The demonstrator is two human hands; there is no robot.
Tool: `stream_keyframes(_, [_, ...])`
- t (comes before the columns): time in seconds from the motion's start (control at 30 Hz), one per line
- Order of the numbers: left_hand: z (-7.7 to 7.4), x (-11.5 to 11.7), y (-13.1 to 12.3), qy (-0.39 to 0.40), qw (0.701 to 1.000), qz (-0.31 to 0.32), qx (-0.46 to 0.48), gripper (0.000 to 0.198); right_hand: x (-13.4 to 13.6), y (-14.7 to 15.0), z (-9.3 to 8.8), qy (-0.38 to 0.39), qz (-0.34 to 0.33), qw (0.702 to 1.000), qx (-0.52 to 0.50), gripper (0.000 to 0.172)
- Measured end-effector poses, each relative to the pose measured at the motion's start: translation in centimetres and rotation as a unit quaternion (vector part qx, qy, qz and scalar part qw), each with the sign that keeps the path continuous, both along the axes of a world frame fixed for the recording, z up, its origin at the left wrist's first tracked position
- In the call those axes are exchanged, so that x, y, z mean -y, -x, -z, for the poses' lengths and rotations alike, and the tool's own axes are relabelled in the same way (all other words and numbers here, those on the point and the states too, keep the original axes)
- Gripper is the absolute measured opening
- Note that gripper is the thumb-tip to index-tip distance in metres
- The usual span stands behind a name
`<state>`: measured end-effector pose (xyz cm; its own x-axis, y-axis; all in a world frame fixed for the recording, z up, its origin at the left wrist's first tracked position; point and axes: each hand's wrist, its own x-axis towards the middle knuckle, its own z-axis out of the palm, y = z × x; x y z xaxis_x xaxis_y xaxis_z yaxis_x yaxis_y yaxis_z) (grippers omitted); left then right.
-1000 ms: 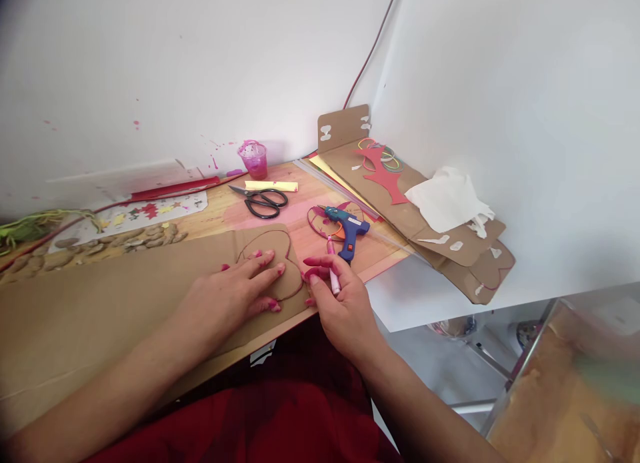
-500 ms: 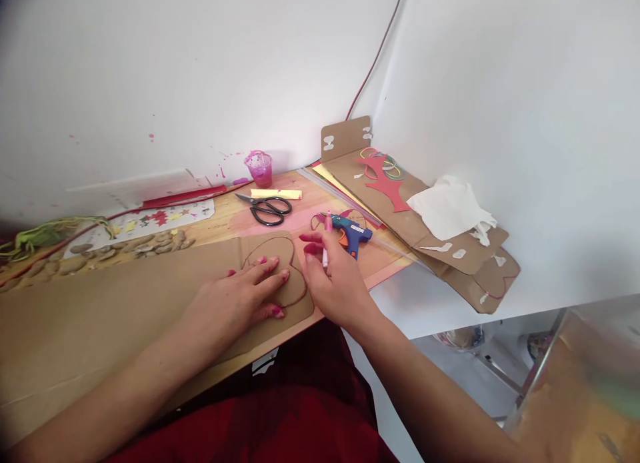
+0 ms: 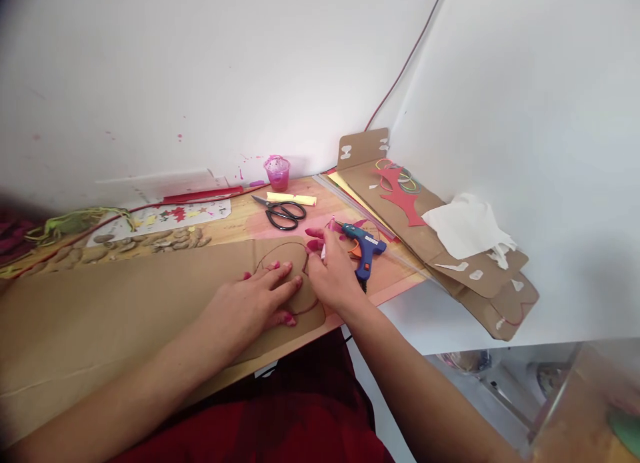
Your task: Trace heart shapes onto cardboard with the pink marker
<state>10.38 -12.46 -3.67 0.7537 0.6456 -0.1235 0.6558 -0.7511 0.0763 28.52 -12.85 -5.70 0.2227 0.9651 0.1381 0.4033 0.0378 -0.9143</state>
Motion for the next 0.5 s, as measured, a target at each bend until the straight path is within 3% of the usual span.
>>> stream_keyframes(0.23, [0.0, 0.0, 0.0, -0.014, 1.000, 0.010, 0.015, 0.053, 0.1, 0.5, 0.2, -0.004, 0.018, 1.000, 0.024, 0.042])
stream_keyframes(0.4, [0.1, 0.1, 0.0, -0.030, 0.999, 0.023, 0.019, 0.055, 0.1, 0.0, -0.2, -0.010, -0.007, 0.997, 0.078, 0.043])
stream_keyframes(0.5, [0.4, 0.5, -0.1, -0.045, 0.999, 0.026, 0.018, 0.057, -0.2, -0.7, -0.9, -0.029, -0.037, 0.991, 0.127, 0.035])
